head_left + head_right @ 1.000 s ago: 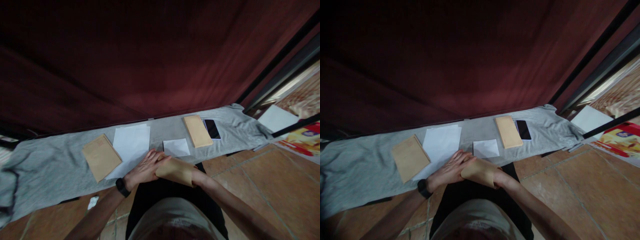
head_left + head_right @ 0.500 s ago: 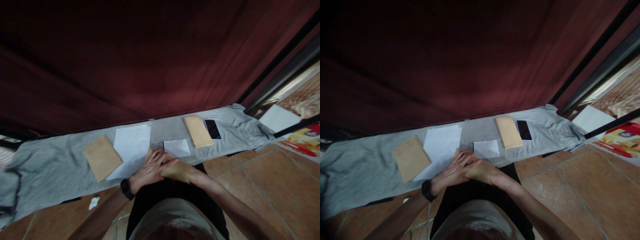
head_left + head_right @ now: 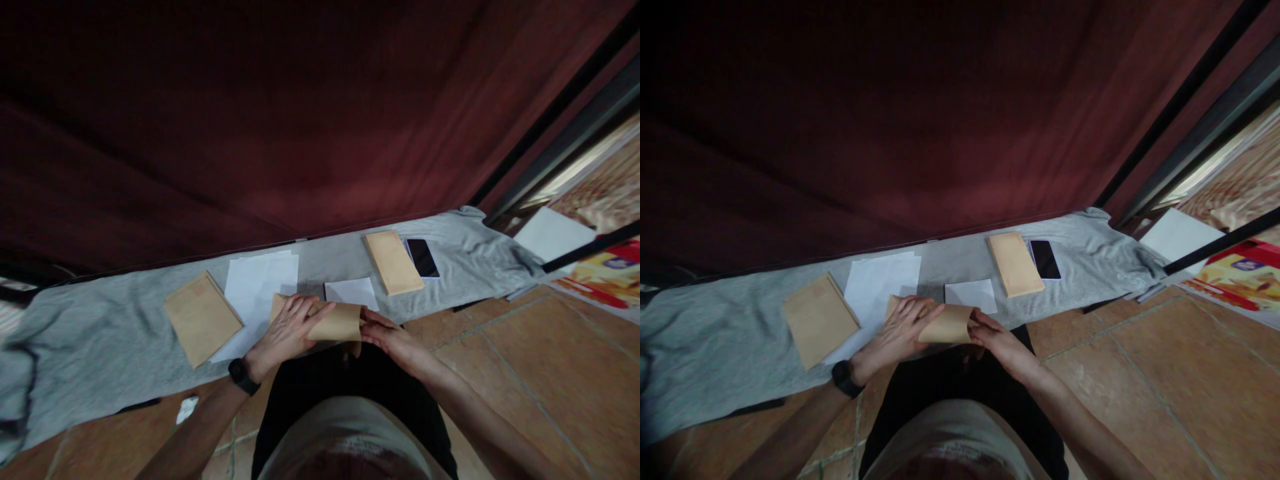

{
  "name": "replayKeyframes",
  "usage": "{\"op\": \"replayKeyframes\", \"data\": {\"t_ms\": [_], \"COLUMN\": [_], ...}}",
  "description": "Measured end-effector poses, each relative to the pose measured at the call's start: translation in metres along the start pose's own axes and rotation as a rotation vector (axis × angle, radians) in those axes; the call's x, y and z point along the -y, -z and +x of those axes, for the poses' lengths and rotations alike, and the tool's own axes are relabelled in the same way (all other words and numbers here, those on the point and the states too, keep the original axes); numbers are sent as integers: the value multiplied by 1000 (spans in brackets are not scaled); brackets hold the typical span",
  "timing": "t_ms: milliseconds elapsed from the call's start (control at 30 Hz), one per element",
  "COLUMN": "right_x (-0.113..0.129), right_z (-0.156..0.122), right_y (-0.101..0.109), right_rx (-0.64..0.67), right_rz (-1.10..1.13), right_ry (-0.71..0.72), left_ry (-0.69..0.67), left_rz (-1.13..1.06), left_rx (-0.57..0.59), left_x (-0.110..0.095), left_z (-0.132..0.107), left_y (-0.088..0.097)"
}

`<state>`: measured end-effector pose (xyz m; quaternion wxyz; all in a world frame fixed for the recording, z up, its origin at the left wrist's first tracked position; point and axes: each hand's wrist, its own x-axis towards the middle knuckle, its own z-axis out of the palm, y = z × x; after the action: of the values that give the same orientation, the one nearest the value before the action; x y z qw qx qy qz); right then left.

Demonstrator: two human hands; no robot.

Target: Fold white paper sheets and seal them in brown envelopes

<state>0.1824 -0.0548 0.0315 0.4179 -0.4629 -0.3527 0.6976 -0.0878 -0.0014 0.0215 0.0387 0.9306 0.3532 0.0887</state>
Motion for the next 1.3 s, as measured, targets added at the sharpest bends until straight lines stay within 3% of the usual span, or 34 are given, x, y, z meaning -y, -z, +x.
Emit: {"op": "replayKeyframes", "data": {"t_ms": [100, 267, 467, 567, 667, 800, 933, 1100, 1300], "right_x": [8, 10, -26, -43, -48, -49, -54, -58, -47], "right_z": [0, 9, 46, 63, 70, 76, 85, 92, 100], "right_y": [3, 10, -5, -10, -4, 19, 40, 46, 45], "right_rx": [-37, -202, -151, -127, -209, -391, -496, -566, -583], "right_rz": [18, -149, -169, -228, -439, -860, -1179, -1403, -1467], "right_ry": [-25, 128, 91, 141, 247, 419, 501, 322, 138], "left_ry": [59, 154, 159, 192, 259, 349, 372, 368, 372], "left_rz": [9, 19, 52, 74, 77, 38, -27, -91, -95], "left_rx": [-22, -69, -82, -74, -75, -71, -22, 28, 53], "left_x": [10, 17, 15, 19, 31, 51, 64, 68, 68], "left_z": [-7, -16, -18, -21, -28, -34, -31, -24, -26], "left_y": [1, 3, 7, 7, 4, -4, -15, -28, -31]}}
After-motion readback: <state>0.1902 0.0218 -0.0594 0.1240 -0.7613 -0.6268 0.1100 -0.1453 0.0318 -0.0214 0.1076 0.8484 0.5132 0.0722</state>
